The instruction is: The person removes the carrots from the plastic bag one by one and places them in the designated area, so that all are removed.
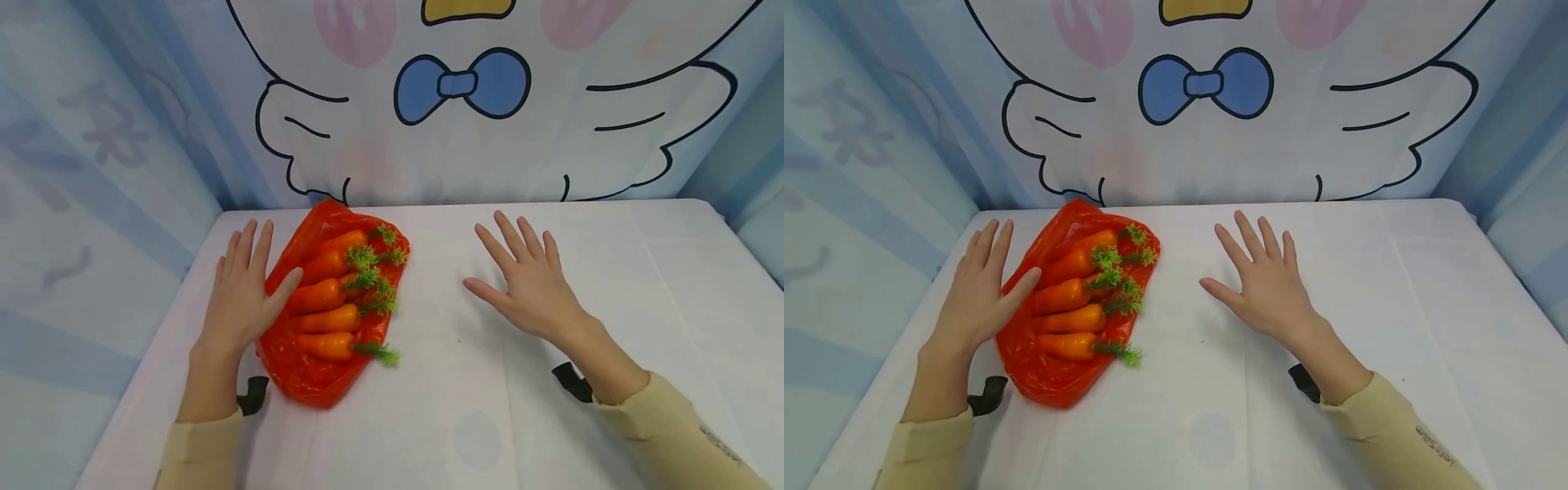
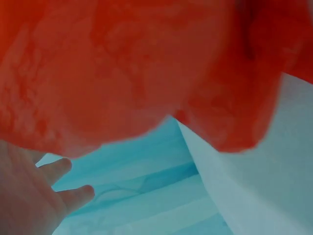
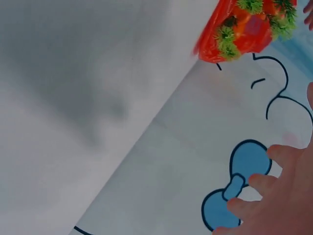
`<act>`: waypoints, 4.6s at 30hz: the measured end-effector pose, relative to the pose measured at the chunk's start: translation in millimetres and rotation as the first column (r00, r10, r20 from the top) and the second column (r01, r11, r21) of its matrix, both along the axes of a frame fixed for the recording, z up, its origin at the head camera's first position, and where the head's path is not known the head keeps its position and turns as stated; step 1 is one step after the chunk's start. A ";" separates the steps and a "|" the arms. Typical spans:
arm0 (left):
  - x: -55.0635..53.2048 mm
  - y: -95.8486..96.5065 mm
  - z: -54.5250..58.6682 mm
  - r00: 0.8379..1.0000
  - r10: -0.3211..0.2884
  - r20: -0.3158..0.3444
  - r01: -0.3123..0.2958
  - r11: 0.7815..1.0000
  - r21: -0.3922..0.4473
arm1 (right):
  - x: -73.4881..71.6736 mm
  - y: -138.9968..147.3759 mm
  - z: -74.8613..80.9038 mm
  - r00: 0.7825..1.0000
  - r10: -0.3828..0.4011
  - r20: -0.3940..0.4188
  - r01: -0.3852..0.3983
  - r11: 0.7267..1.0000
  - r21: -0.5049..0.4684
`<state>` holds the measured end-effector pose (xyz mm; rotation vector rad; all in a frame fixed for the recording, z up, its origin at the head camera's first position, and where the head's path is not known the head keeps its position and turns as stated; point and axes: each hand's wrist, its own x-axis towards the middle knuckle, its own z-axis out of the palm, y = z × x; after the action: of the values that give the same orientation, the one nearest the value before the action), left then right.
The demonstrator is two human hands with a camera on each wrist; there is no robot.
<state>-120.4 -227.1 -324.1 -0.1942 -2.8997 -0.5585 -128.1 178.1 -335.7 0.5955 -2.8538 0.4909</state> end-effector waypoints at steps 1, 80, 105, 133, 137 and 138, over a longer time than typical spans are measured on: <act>-1.8 0.0 0.4 1.000 -0.006 0.002 0.006 1.000 0.011 | -0.5 -2.9 0.0 1.000 0.001 -0.001 -0.001 1.000 0.000; -25.5 -1.4 -9.7 0.956 -0.100 0.274 0.001 0.940 0.340 | -21.0 -200.2 -13.5 0.890 0.437 0.132 -0.448 0.891 0.071; -26.8 -5.2 -6.0 0.957 -0.093 0.274 0.006 0.953 0.302 | -22.1 -200.3 -20.7 0.898 0.435 0.068 -0.436 0.900 0.009; -28.8 -13.2 -5.8 0.972 -0.089 0.217 0.025 0.959 0.282 | -23.4 -159.8 24.8 0.933 0.346 0.101 -0.336 0.936 -0.103; -29.2 -13.3 -6.1 0.973 -0.088 0.215 0.026 0.962 0.273 | -26.7 -151.5 26.8 0.936 0.341 0.094 -0.326 0.934 -0.145; -29.2 -13.3 -6.2 0.973 -0.088 0.212 0.028 0.962 0.272 | -27.7 -149.4 27.0 0.936 0.342 0.089 -0.326 0.933 -0.155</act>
<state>-149.7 -240.4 -330.3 -0.1899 -2.9941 -1.0372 -155.8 28.7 -308.7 1.0675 -2.7991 0.7932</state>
